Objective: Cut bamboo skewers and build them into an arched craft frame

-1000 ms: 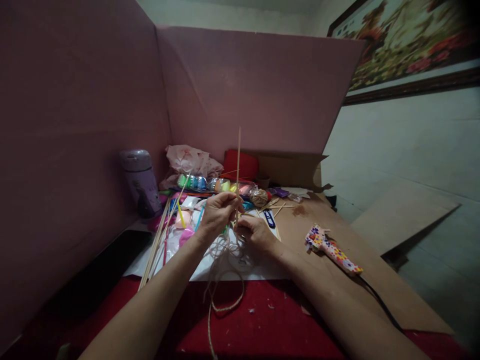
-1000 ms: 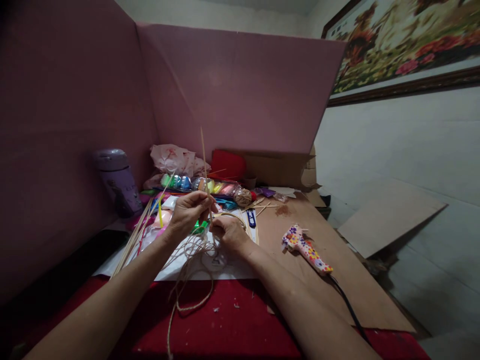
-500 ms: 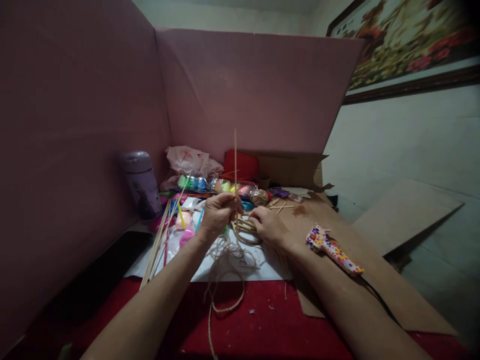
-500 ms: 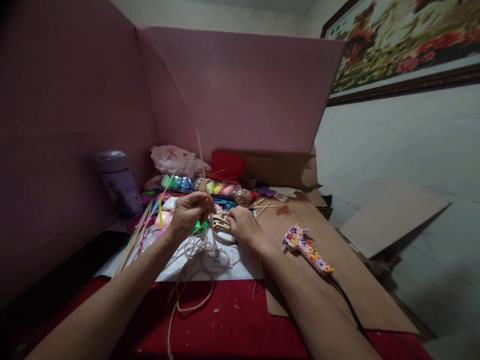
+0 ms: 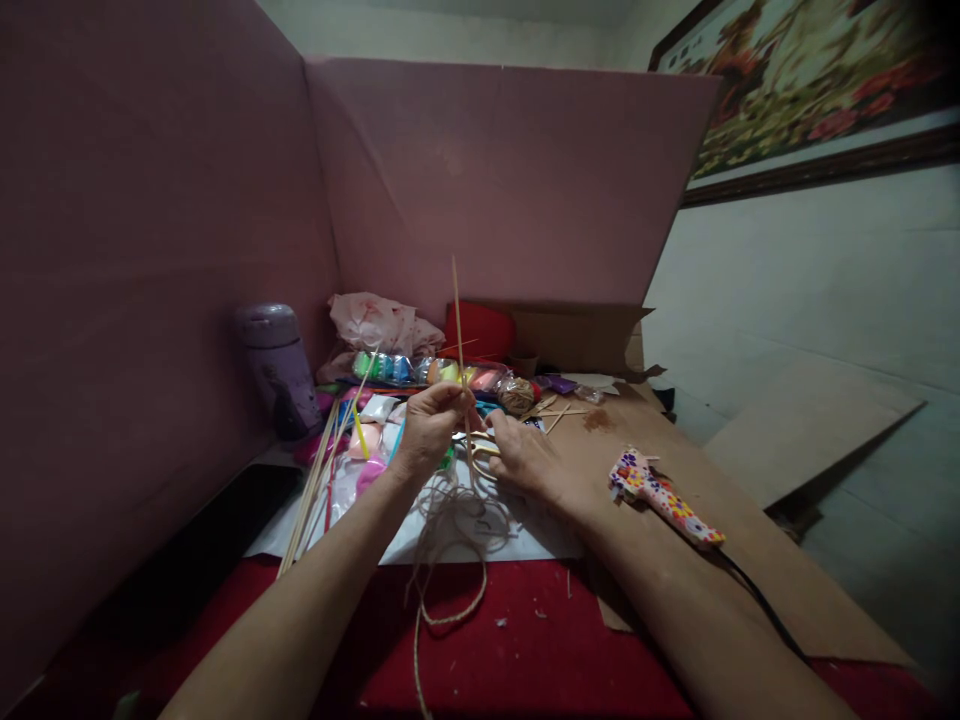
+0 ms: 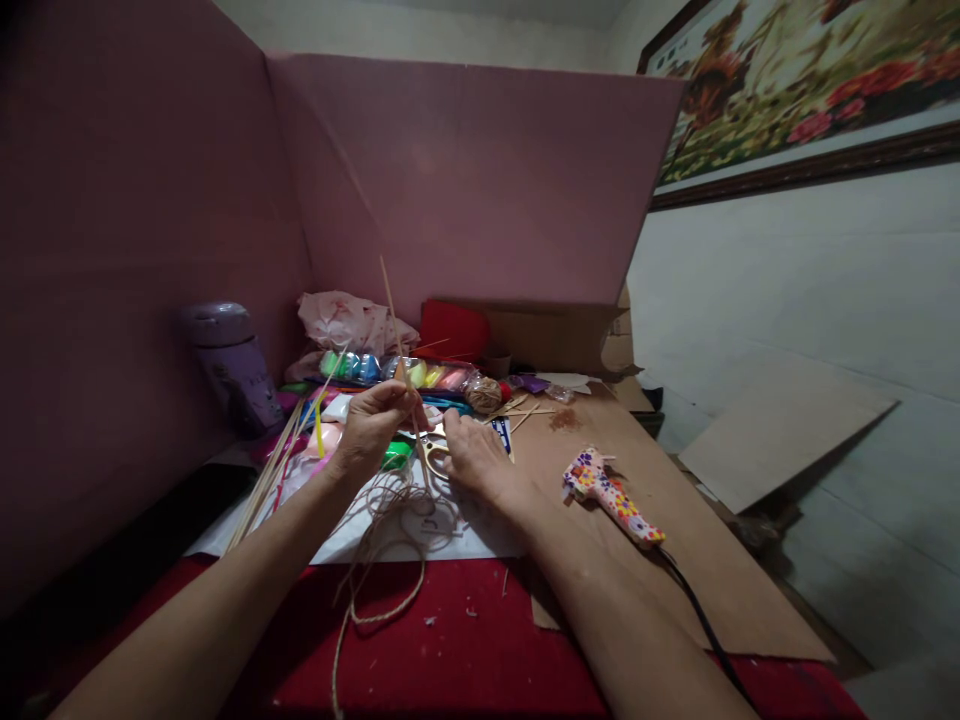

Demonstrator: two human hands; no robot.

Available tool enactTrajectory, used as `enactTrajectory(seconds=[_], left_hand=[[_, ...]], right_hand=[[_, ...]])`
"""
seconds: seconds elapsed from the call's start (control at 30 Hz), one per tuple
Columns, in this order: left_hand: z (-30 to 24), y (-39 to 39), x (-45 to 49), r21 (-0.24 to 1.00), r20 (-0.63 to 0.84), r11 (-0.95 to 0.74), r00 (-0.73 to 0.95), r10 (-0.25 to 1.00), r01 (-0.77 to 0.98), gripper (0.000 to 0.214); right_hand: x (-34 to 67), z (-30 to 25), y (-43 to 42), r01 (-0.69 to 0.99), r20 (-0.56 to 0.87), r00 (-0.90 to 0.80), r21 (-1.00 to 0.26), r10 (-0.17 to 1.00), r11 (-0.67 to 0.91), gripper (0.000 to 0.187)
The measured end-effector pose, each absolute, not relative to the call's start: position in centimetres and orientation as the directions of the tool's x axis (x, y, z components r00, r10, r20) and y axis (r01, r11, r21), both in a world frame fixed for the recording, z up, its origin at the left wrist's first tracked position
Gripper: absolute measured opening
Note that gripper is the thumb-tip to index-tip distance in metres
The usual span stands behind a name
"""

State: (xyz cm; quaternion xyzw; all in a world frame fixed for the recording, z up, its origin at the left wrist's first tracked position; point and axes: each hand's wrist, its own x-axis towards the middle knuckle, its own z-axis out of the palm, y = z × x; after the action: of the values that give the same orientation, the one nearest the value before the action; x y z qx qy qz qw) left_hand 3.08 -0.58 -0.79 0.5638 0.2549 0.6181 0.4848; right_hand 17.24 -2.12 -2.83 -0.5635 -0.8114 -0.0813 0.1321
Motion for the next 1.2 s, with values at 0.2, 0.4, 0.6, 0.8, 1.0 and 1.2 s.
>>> enactTrajectory(seconds=[0.2, 0.4, 0.6, 0.8, 1.0, 1.2], left_hand=[[-1.1, -0.5, 3.0, 0.874, 0.397, -0.323, 0.150, 0.905, -0.363, 0.029], [-0.5, -0.7, 3.0, 0.865, 0.412, -0.330, 0.161, 0.897, -0.378, 0.029], [1.7, -1.7, 2.1, 0.852, 0.425, -0.342, 0.142, 0.894, -0.396, 0.028], [2.1, -1.4, 0.6, 0.833, 0.393, -0.288, 0.138, 0.909, -0.472, 0.028], [2.7, -1.4, 0.1, 0.687, 0.517, -0.389, 0.036, 0.855, -0.614, 0.027], [3.4, -1.7, -0.4, 0.764, 0.531, -0.499, -0.039, 0.846, -0.410, 0.023]], right_hand=[[18.9, -0.4, -2.8, 0.943, 0.358, -0.188, -0.196, 0.915, 0.270, 0.050], [19.7, -1.4, -1.1, 0.293, 0.339, -0.071, -0.892, 0.938, 0.344, 0.037], [19.6, -2.2, -0.7, 0.052, 0.229, -0.148, -0.970, 0.962, 0.239, 0.045], [19.3, -3.1, -0.8, 0.092, 0.255, -0.295, -0.952, 0.921, 0.293, 0.044], [18.6, -2.2, -2.0, 0.027, 0.328, -0.350, -0.933, 0.878, 0.359, 0.047], [18.4, -2.1, -2.6, 0.046, 0.348, -0.358, -0.920, 0.867, 0.388, 0.057]])
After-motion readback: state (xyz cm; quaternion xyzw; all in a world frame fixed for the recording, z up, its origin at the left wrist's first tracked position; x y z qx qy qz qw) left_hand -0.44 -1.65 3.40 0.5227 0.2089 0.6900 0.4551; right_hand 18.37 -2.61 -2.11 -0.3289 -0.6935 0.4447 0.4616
